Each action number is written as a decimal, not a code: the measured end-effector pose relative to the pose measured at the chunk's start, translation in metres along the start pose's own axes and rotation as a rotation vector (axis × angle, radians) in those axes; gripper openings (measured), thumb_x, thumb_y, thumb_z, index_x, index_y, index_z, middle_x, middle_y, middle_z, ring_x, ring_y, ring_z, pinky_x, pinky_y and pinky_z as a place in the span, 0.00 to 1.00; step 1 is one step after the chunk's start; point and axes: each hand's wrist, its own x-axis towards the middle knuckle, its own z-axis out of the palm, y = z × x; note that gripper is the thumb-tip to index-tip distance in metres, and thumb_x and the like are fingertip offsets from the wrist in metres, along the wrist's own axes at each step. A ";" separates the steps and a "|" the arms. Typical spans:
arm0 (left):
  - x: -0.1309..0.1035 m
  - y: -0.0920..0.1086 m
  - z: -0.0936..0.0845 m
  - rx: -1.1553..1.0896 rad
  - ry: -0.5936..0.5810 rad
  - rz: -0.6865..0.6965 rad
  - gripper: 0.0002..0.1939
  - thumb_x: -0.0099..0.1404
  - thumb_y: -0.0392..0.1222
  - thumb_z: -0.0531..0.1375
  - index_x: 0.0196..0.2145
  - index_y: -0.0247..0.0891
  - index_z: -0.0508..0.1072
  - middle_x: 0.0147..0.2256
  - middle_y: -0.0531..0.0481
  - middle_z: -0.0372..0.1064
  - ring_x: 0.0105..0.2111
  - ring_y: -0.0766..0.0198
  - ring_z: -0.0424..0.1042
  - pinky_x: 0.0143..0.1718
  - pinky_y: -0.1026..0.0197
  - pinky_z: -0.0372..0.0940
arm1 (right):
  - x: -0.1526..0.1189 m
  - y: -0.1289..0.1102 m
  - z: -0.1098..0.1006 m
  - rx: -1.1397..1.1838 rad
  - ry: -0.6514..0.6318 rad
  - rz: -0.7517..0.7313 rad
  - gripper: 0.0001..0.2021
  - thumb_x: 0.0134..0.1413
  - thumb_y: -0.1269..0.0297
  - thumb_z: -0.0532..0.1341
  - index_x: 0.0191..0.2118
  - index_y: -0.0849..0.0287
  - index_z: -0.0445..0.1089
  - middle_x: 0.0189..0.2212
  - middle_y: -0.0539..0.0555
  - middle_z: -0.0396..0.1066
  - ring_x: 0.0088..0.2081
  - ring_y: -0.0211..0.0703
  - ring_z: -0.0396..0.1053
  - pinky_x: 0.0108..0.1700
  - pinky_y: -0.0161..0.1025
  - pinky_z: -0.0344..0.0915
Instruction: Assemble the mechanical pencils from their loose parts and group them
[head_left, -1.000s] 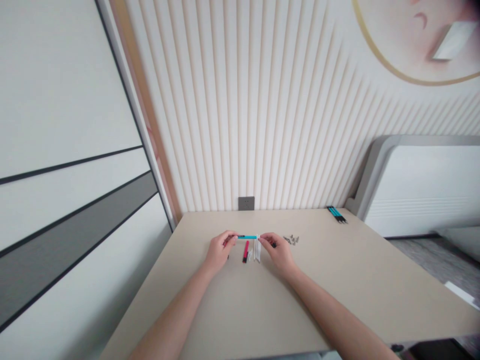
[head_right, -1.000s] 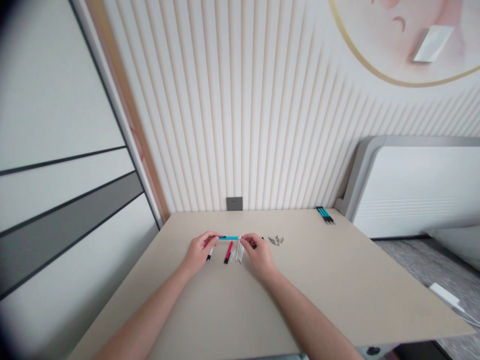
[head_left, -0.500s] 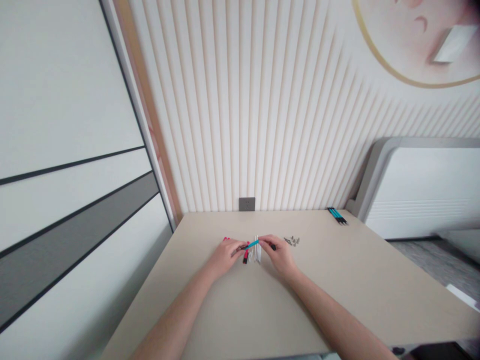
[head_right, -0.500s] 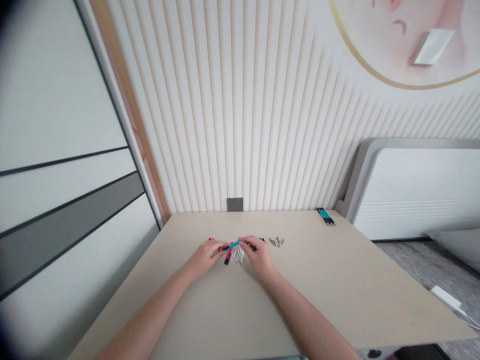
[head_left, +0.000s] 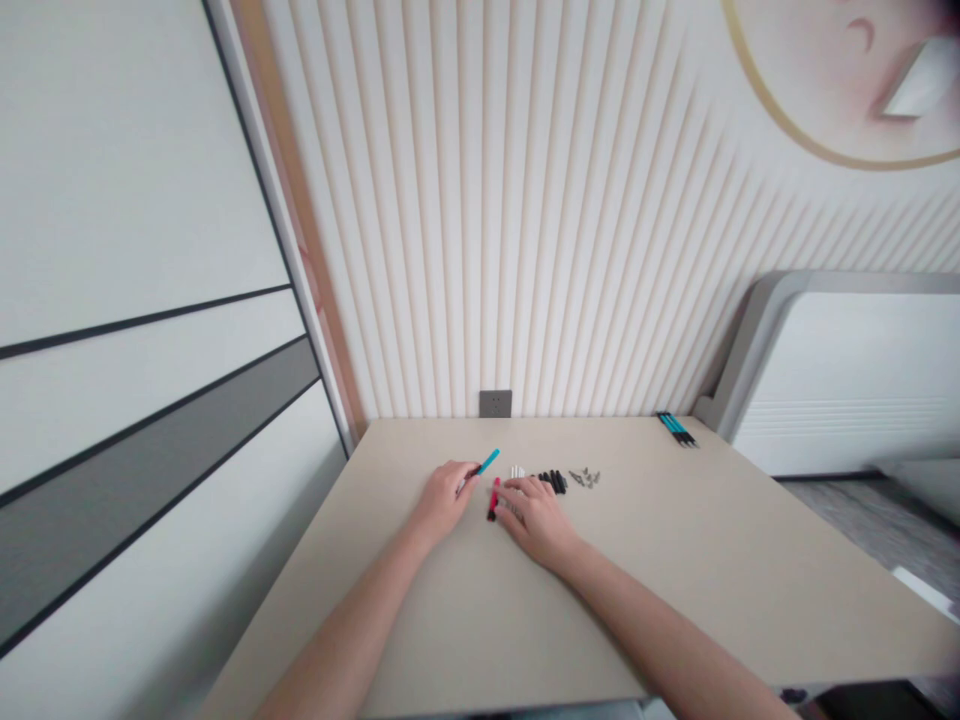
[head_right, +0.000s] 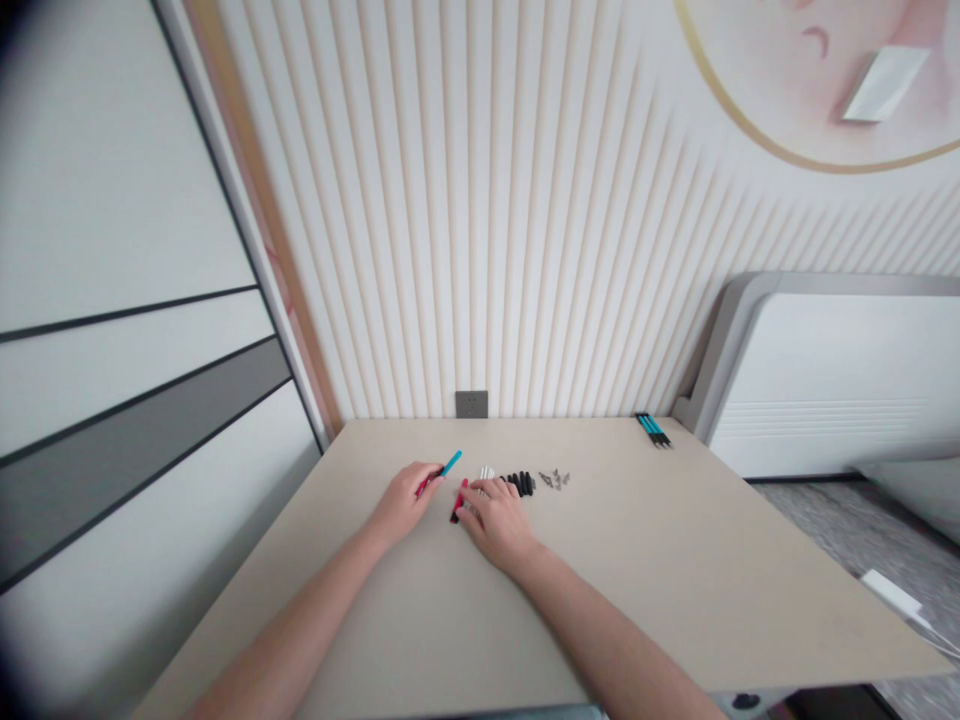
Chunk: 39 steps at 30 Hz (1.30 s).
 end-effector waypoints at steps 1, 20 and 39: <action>0.000 0.000 -0.001 0.018 -0.001 0.004 0.09 0.69 0.39 0.54 0.43 0.38 0.72 0.39 0.46 0.74 0.40 0.58 0.71 0.44 0.56 0.65 | 0.000 -0.002 0.000 -0.032 -0.028 -0.013 0.14 0.62 0.58 0.57 0.51 0.49 0.71 0.48 0.56 0.70 0.50 0.49 0.64 0.52 0.47 0.58; -0.002 0.000 -0.001 0.116 -0.124 0.066 0.09 0.69 0.39 0.54 0.43 0.41 0.73 0.40 0.48 0.73 0.42 0.59 0.70 0.46 0.57 0.63 | 0.006 -0.004 -0.011 -0.059 -0.149 -0.143 0.17 0.66 0.59 0.52 0.57 0.51 0.65 0.51 0.54 0.70 0.52 0.45 0.63 0.55 0.45 0.51; -0.002 -0.003 -0.002 0.112 -0.129 0.043 0.10 0.68 0.36 0.54 0.44 0.41 0.73 0.41 0.48 0.72 0.43 0.59 0.69 0.46 0.57 0.63 | -0.001 0.012 -0.016 -0.174 -0.094 -0.031 0.15 0.65 0.54 0.52 0.49 0.49 0.72 0.48 0.56 0.71 0.50 0.47 0.63 0.54 0.47 0.50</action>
